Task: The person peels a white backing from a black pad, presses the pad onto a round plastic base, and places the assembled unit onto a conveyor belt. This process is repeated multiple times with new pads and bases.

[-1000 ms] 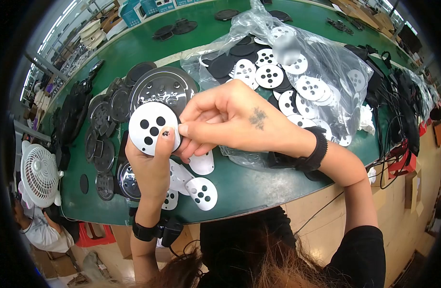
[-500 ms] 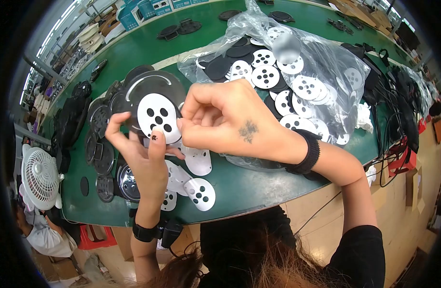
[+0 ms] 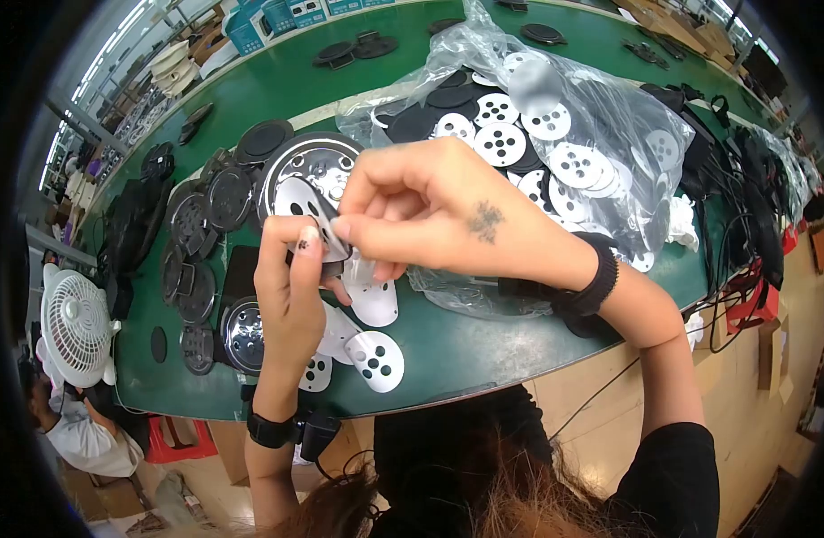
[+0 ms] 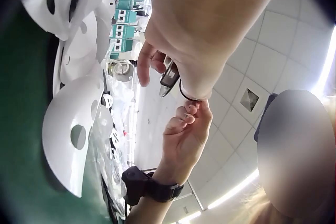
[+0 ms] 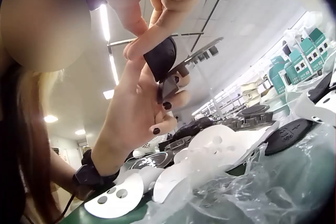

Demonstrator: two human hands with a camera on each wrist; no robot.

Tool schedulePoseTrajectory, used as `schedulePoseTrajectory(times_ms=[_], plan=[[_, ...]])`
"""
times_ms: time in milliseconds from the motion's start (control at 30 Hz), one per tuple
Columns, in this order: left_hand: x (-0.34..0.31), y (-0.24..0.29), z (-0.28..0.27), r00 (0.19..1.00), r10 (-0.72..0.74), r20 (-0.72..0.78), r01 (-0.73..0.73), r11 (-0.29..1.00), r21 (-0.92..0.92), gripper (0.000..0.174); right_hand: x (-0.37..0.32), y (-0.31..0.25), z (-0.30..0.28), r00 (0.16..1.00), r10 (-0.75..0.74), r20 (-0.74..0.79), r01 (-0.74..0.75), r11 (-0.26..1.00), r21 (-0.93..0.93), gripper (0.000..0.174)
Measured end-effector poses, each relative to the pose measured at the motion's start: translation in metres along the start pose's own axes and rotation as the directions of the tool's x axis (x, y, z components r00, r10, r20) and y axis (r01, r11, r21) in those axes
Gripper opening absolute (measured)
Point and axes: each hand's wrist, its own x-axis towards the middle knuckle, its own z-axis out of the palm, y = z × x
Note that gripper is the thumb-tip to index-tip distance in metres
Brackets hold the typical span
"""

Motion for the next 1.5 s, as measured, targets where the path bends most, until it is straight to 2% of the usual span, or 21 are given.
schedulePoseTrajectory(times_ms=[67,167,233,300,367,433,567,633,733,767,900,967,1100,1200,1267,1333,1400,1433,1500], plan=[[0.001,0.002,-0.001,1.000,0.016,0.024,-0.015,0.999,-0.040,0.012,0.001,0.002,-0.002,0.999,-0.007,-0.031,0.008,0.999,0.032,0.009],[0.002,0.000,-0.001,0.997,0.075,0.029,-0.075,0.997,0.003,0.011,0.003,0.005,-0.003,1.000,-0.009,-0.024,0.009,1.000,0.015,0.010],[0.001,-0.006,-0.002,0.988,0.145,0.054,-0.150,0.984,0.094,0.010,0.002,0.006,-0.001,1.000,-0.018,-0.011,0.018,1.000,0.011,0.010],[0.001,-0.004,0.001,0.988,0.144,0.049,-0.149,0.983,0.110,0.010,0.000,0.006,0.001,0.998,-0.040,0.039,0.043,0.995,-0.085,0.014],[0.002,-0.002,0.001,0.989,0.143,0.045,-0.148,0.981,0.127,0.011,0.001,0.006,0.001,0.999,-0.040,0.020,0.041,0.997,-0.069,0.014],[0.002,0.002,0.000,0.999,-0.002,0.035,0.000,0.999,0.044,0.012,0.001,0.007,0.000,0.999,-0.038,0.001,0.038,0.998,-0.052,0.014],[0.002,0.005,-0.003,0.997,-0.034,0.069,0.034,0.999,-0.013,0.013,0.004,0.006,-0.003,1.000,-0.028,-0.010,0.027,0.999,-0.038,0.012],[0.002,0.010,0.000,0.991,-0.133,0.028,0.134,0.930,-0.341,0.009,0.006,0.002,-0.007,1.000,-0.015,-0.021,0.014,0.999,-0.036,0.010],[0.005,0.011,-0.008,0.987,-0.157,0.008,0.146,0.898,-0.414,0.009,0.007,-0.004,-0.013,0.994,0.002,-0.112,-0.006,0.999,-0.035,0.005],[0.005,0.009,-0.010,0.991,-0.128,0.031,0.130,0.929,-0.347,0.010,0.007,-0.003,-0.017,0.994,0.000,-0.108,-0.002,1.000,-0.017,0.008],[0.004,0.011,-0.011,0.988,-0.148,0.039,0.152,0.908,-0.390,0.011,0.008,-0.005,-0.024,0.993,0.021,-0.117,-0.020,1.000,0.006,0.013],[0.004,0.012,-0.010,0.976,-0.201,-0.085,0.132,0.855,-0.502,0.012,0.007,-0.005,-0.030,0.991,0.005,-0.130,0.001,0.999,0.045,0.015],[0.006,0.011,-0.014,0.977,-0.178,-0.118,0.106,0.883,-0.458,0.013,0.008,-0.005,-0.039,0.982,-0.030,-0.188,0.044,0.996,0.073,0.018],[0.007,0.011,-0.015,0.972,-0.178,-0.150,0.077,0.854,-0.515,0.012,0.007,-0.004,-0.052,0.974,-0.050,-0.222,0.081,0.988,0.134,0.021],[0.009,0.011,-0.017,0.963,-0.163,-0.216,0.039,0.872,-0.487,0.013,0.009,-0.002,-0.065,0.942,-0.170,-0.290,0.237,0.948,0.213,0.021],[0.007,0.010,-0.015,0.966,-0.158,-0.207,0.039,0.873,-0.485,0.009,0.010,-0.004,-0.066,0.943,-0.186,-0.276,0.244,0.951,0.192,0.021],[0.006,0.003,-0.015,0.983,-0.085,-0.162,0.021,0.931,-0.364,0.006,0.011,-0.005,-0.057,0.913,-0.217,-0.344,0.272,0.955,0.120,0.021],[0.006,0.006,-0.015,0.987,-0.072,-0.143,0.014,0.931,-0.366,0.009,0.010,-0.005,-0.057,0.934,-0.205,-0.292,0.255,0.956,0.145,0.022],[0.008,0.007,-0.014,0.980,-0.100,-0.171,0.037,0.941,-0.337,0.012,0.009,-0.005,-0.053,0.936,-0.193,-0.294,0.243,0.960,0.141,0.022]])
